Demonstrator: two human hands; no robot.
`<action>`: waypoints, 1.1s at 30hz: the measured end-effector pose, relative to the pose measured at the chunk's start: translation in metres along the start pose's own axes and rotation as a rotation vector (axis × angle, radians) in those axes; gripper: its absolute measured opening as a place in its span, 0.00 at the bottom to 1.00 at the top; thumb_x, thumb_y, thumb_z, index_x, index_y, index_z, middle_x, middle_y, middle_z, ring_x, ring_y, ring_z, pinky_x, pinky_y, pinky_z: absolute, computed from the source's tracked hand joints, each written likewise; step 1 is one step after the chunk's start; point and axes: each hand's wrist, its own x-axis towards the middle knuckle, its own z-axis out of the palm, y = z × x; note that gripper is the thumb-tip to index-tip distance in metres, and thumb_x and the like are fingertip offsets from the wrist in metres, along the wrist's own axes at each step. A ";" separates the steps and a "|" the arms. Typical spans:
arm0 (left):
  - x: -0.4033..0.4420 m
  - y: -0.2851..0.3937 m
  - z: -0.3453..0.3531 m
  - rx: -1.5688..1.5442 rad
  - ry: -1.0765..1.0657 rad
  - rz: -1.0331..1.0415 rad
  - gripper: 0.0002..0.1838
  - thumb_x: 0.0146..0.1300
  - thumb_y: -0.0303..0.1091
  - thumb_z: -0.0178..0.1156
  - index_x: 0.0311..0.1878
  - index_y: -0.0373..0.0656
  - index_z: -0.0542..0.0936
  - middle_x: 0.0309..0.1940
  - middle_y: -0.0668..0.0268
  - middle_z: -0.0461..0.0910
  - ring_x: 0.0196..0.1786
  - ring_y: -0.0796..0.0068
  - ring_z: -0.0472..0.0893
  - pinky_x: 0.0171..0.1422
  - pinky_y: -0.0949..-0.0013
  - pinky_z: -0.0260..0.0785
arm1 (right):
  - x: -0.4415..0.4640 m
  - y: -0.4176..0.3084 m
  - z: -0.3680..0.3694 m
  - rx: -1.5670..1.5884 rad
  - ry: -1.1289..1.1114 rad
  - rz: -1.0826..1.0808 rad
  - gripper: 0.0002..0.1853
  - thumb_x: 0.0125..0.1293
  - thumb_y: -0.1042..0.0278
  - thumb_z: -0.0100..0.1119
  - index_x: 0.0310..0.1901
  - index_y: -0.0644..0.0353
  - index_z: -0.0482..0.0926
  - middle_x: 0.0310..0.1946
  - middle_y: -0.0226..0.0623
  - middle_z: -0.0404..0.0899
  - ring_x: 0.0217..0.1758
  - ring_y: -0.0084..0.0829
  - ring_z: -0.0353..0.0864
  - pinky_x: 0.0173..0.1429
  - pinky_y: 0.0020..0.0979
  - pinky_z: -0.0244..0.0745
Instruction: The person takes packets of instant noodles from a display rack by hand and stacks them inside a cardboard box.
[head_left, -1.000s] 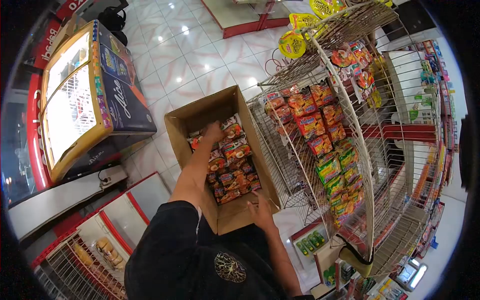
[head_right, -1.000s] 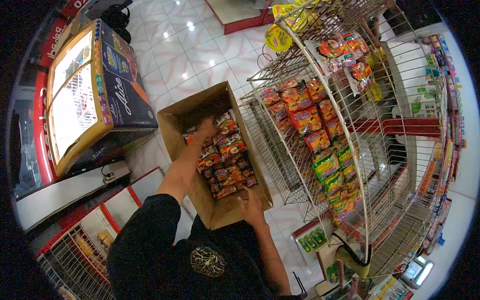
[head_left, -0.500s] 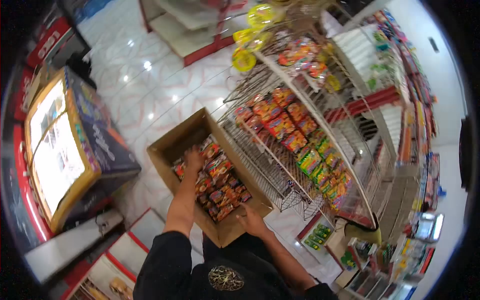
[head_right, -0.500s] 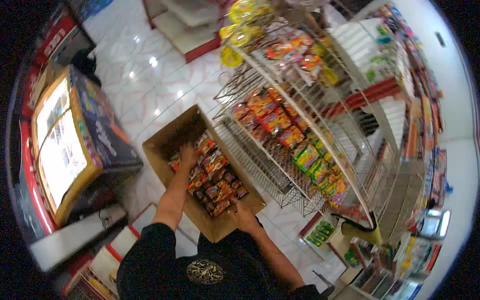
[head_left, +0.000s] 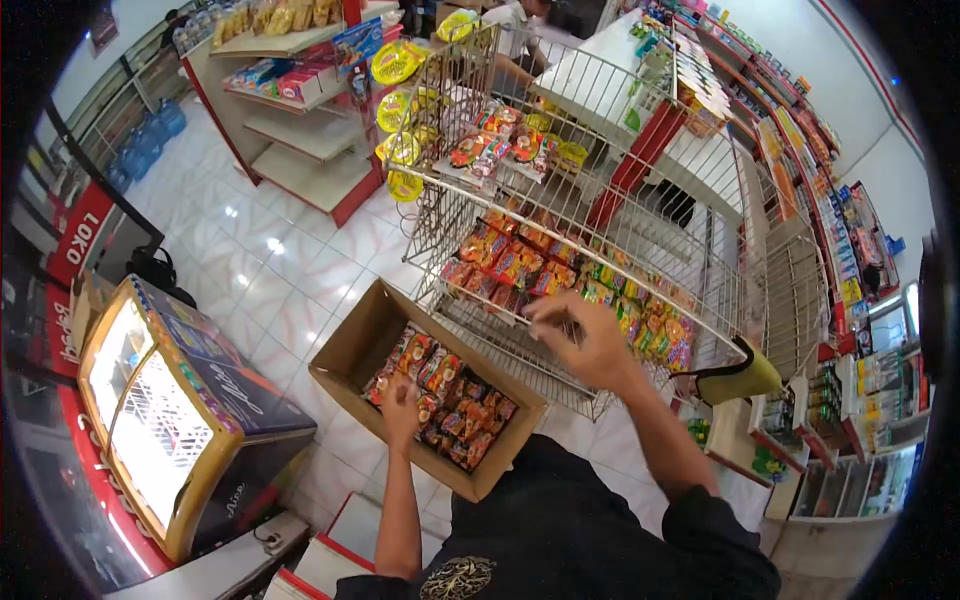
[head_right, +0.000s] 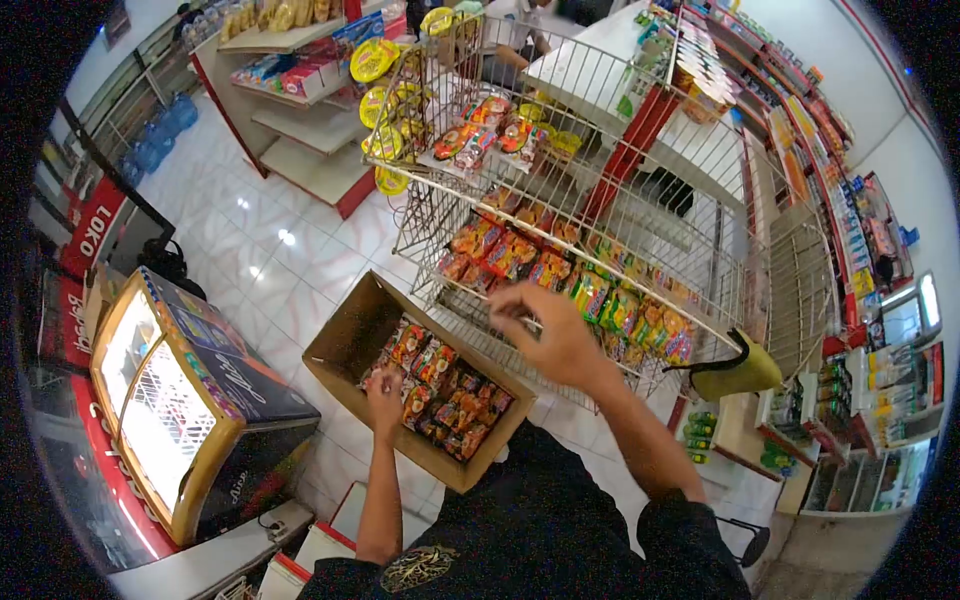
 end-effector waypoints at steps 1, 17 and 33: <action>-0.012 0.001 0.002 0.000 0.011 0.014 0.12 0.64 0.39 0.60 0.38 0.38 0.78 0.38 0.63 0.78 0.40 0.72 0.77 0.48 0.68 0.68 | 0.015 -0.011 -0.013 0.021 0.021 -0.037 0.07 0.64 0.70 0.61 0.41 0.63 0.78 0.41 0.39 0.82 0.42 0.27 0.81 0.47 0.31 0.77; -0.121 0.075 0.024 -0.136 0.301 -0.160 0.11 0.66 0.37 0.61 0.39 0.36 0.79 0.32 0.68 0.79 0.36 0.81 0.77 0.43 0.73 0.70 | 0.290 0.227 0.004 0.084 -0.155 0.711 0.44 0.61 0.42 0.61 0.68 0.68 0.56 0.55 0.49 0.73 0.49 0.38 0.79 0.48 0.41 0.77; -0.108 0.133 0.100 -0.190 0.460 -0.178 0.08 0.66 0.34 0.61 0.40 0.39 0.78 0.34 0.68 0.80 0.38 0.81 0.77 0.46 0.74 0.70 | 0.318 0.269 0.048 0.537 0.186 0.724 0.57 0.55 0.59 0.71 0.70 0.68 0.35 0.31 0.44 0.77 0.17 0.31 0.74 0.25 0.36 0.75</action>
